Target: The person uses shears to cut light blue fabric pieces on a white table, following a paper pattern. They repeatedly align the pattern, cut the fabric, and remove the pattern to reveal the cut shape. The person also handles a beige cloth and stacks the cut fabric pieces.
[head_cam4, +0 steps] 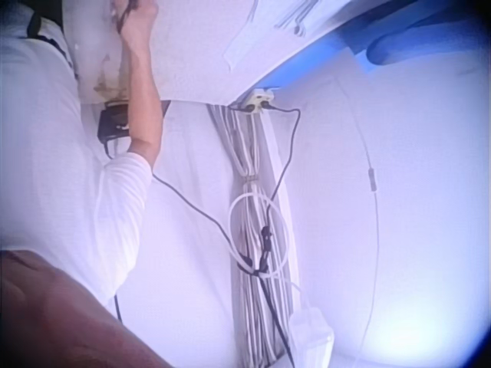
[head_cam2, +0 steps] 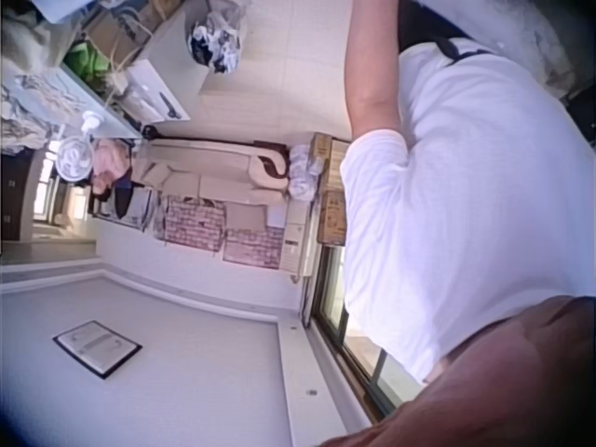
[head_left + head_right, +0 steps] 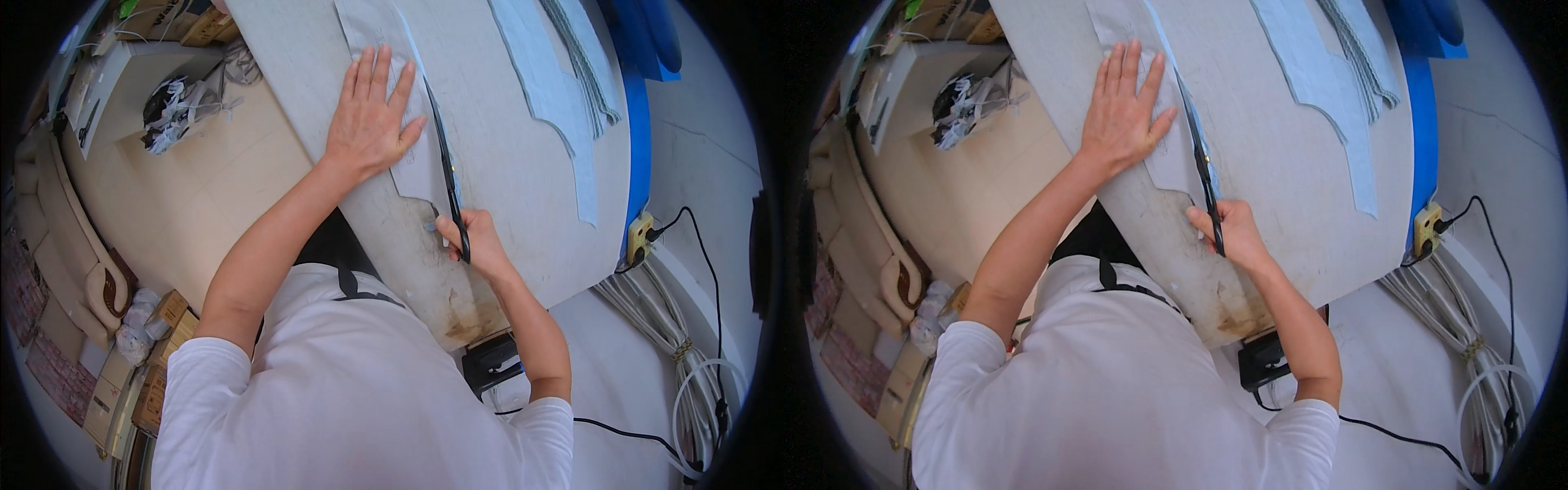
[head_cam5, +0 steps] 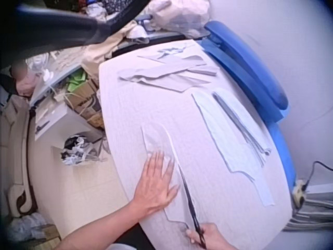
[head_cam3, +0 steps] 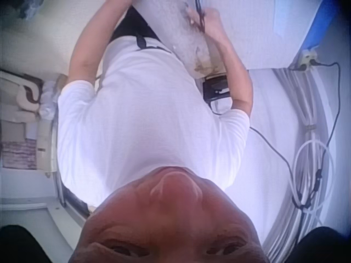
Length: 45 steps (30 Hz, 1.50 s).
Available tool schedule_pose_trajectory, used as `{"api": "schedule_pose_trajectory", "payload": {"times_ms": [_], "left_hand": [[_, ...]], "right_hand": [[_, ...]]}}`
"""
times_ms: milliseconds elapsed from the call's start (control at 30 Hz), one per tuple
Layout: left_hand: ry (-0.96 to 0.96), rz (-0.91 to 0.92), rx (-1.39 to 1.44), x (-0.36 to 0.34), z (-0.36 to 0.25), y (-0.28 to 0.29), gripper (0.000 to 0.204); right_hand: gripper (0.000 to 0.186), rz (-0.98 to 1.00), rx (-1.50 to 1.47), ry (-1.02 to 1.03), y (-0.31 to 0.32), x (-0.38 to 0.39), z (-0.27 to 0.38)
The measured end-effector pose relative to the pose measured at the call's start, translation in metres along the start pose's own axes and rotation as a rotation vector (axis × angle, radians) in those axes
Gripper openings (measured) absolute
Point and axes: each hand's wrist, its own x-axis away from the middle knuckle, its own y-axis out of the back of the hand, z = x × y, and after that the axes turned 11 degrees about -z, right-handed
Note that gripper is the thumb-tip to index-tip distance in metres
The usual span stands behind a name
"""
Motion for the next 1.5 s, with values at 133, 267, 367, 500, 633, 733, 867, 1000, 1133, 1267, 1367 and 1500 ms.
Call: {"api": "schedule_pose_trajectory", "payload": {"times_ms": [133,267,367,500,633,733,867,1000,1133,1267,1367,1500], "left_hand": [[0.006,0.002,0.016,0.0,-0.001,0.0,0.073],[0.005,-0.014,0.025,0.0,0.001,-0.001,0.073],[0.016,-0.009,0.034,0.0,-0.001,-0.001,0.073],[0.024,0.006,0.037,-0.001,-0.001,0.0,0.073],[0.027,0.008,0.039,-0.001,-0.001,0.001,0.073],[0.025,0.011,0.04,-0.001,-0.001,0.002,0.073],[0.026,-0.001,0.055,-0.001,-0.001,0.001,0.074],[0.03,0.003,0.063,0.0,0.0,0.0,0.074],[0.041,0.022,0.075,0.0,-0.001,0.0,0.074],[0.048,0.011,0.077,-0.001,-0.001,0.001,0.073],[0.054,-0.018,0.061,-0.003,-0.002,0.004,0.066],[-0.027,-0.159,-0.069,-0.021,0.001,0.002,0.045]], "right_hand": [[0.051,-0.049,-0.029,-0.015,0.0,0.001,0.008],[0.052,-0.066,0.009,-0.009,-0.002,-0.007,0.023],[0.051,-0.062,0.04,0.002,-0.003,-0.008,0.025],[0.05,-0.05,0.046,0.012,-0.004,-0.01,0.022],[0.048,-0.019,0.014,0.015,-0.003,-0.01,0.021],[0.046,-0.033,-0.018,-0.014,-0.002,-0.009,0.026],[0.047,-0.081,0.029,-0.003,-0.003,-0.018,0.034],[0.054,-0.084,0.114,0.034,-0.005,-0.02,0.039],[0.052,-0.08,0.088,0.023,-0.004,-0.022,0.039],[0.052,-0.058,0.065,0.028,-0.005,-0.023,0.039],[0.05,-0.05,0.081,0.02,-0.006,-0.023,0.043],[0.053,-0.064,0.064,0.028,-0.004,-0.028,0.03]]}}
